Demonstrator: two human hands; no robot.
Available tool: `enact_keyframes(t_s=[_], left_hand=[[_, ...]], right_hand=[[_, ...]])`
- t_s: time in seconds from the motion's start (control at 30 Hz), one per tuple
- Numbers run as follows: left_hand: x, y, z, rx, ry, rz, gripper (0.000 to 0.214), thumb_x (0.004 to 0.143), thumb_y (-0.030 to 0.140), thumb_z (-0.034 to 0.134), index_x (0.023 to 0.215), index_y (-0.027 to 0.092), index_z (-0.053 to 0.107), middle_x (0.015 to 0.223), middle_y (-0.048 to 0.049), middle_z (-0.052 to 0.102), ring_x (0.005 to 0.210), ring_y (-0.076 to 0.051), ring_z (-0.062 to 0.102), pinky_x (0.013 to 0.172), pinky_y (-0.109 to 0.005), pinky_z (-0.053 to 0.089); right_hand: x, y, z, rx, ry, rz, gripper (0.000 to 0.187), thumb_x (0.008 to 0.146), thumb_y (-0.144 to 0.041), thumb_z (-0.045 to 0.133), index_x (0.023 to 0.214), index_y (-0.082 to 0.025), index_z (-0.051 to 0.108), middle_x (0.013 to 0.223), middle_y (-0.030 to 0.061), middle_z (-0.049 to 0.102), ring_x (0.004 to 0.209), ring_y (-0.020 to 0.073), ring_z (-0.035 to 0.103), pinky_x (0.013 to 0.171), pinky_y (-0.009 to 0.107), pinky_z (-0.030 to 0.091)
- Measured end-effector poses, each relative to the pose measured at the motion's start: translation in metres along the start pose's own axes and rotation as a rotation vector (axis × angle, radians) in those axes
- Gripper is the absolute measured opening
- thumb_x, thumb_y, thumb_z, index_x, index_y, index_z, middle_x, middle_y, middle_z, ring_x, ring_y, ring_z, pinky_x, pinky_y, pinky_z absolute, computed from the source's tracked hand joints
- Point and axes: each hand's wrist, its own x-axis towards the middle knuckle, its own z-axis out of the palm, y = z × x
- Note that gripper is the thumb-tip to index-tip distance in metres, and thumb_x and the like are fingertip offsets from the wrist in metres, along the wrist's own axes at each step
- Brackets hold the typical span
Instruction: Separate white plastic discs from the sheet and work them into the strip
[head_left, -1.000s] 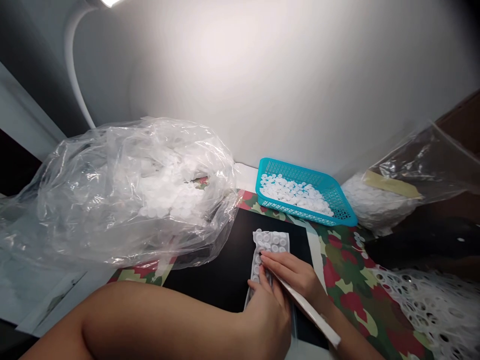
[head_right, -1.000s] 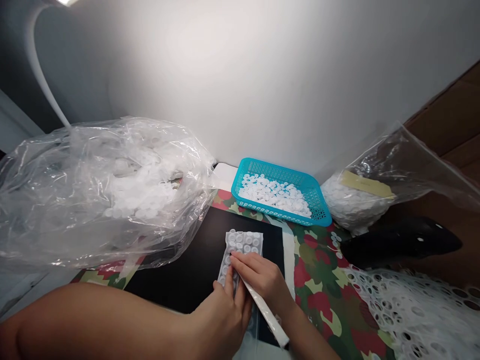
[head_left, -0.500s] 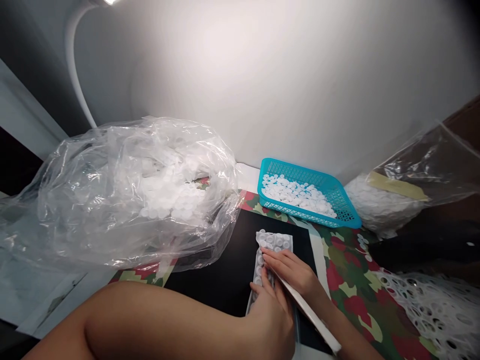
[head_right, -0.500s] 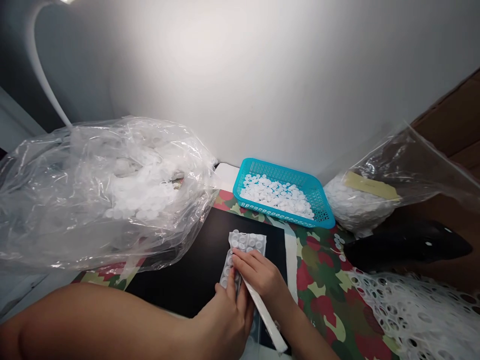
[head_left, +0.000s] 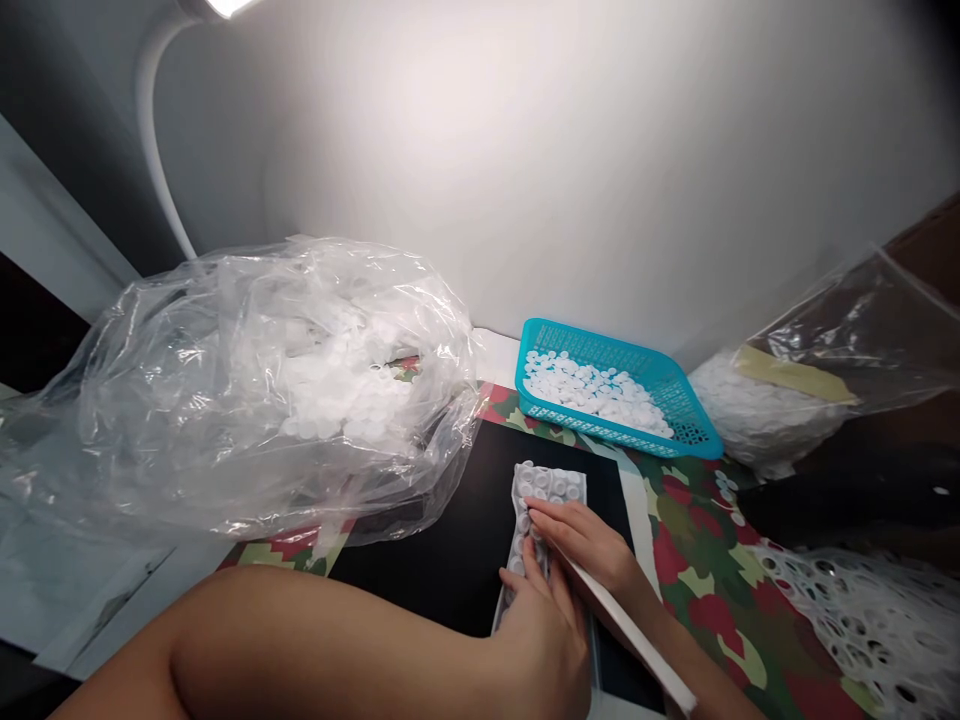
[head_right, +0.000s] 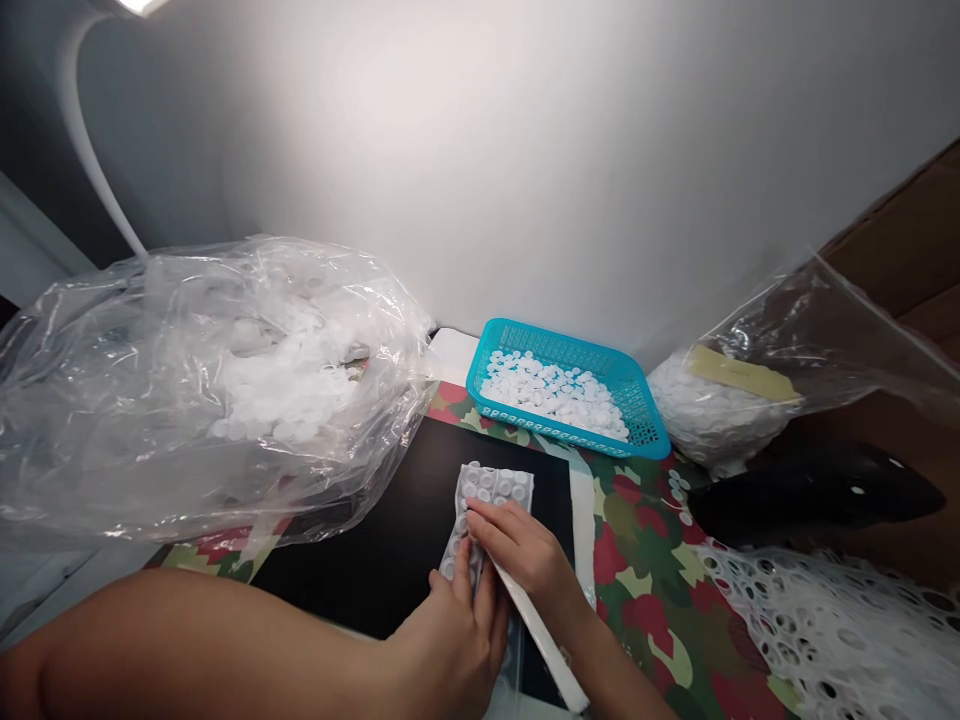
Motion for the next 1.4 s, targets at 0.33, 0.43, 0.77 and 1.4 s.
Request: enact_keyframes(t_s=[0.33,0.43,0.77,1.4], left_hand=[[0.0,-0.002,0.003,-0.006,-0.022,0.019,0.039,0.094,0.023,0.037,0.126,0.018,0.058,0.127,-0.0171,0.058,0.114,-0.039,0.055,0.063,-0.044,0.056],[0.001,-0.002,0.002,-0.004,-0.044,0.023,0.039,0.094,0.023,0.037,0.125,0.018,0.059,0.126,-0.017,0.058,0.114,-0.04,0.055,0.063,-0.044,0.055],[-0.003,0.003,0.007,0.002,-0.004,-0.007,0.038,0.092,0.033,0.044,0.124,0.022,0.06,0.123,-0.0194,0.06,0.108,-0.042,0.058,0.066,-0.05,0.053],[-0.001,-0.017,-0.02,-0.093,-0.103,0.071,0.04,0.091,0.023,0.044,0.129,0.014,0.056,0.128,-0.0208,0.056,0.107,-0.044,0.058,0.059,-0.045,0.054]], right_hand=[[-0.004,-0.01,-0.005,0.018,0.208,0.327,0.03,0.091,-0.012,0.05,0.116,-0.024,0.061,0.113,0.0032,0.069,0.101,0.0203,0.065,0.09,0.034,0.052],[-0.008,-0.009,-0.005,0.038,0.227,0.366,0.031,0.092,-0.013,0.049,0.117,-0.027,0.061,0.114,0.0016,0.068,0.099,0.0192,0.065,0.087,0.032,0.053],[0.005,-0.006,-0.005,0.016,0.096,0.104,0.027,0.089,-0.011,0.052,0.111,-0.022,0.062,0.102,0.0038,0.073,0.089,0.018,0.068,0.08,0.03,0.056],[0.006,-0.009,-0.007,-0.017,0.066,0.093,0.031,0.09,-0.011,0.051,0.116,-0.021,0.064,0.103,0.0088,0.07,0.091,0.0204,0.067,0.079,0.033,0.057]])
